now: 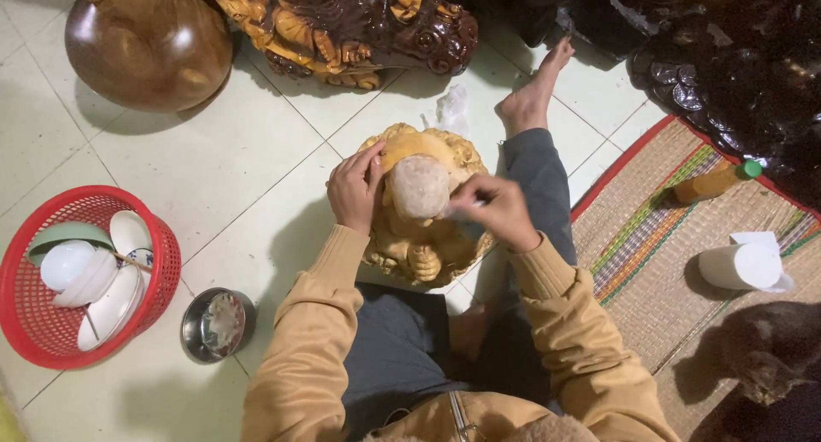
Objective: Hand-sanding a wooden sculpture to achieve a smooth finish.
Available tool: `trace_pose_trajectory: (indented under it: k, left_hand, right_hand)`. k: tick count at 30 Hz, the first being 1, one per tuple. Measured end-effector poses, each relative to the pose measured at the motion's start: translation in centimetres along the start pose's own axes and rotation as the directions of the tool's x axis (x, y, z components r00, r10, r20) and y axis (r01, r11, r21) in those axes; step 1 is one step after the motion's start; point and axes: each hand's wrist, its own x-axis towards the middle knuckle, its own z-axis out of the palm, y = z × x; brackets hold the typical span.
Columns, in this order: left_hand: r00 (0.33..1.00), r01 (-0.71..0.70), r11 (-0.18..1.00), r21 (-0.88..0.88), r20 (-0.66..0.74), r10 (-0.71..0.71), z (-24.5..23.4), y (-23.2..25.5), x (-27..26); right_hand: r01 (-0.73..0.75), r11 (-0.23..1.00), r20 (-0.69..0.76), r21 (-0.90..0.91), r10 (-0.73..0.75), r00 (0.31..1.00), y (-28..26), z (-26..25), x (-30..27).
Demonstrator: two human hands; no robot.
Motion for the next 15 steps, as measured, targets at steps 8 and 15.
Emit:
trace_pose_trajectory:
  k: [8, 15]
  left_hand:
    - [1.0, -0.014, 1.0, 0.019, -0.006, 0.014, -0.1, 0.2, 0.0]
    - [0.97, 0.038, 0.996, 0.079, 0.236, -0.055, -1.2, 0.5, 1.6]
  right_hand:
    - [-0.058, 0.998, -0.263, -0.017, 0.051, 0.963, 2.5, 1.2, -3.5]
    - [0.178, 0.927, -0.237, -0.331, -0.264, 0.935, 1.6, 5.2, -4.8]
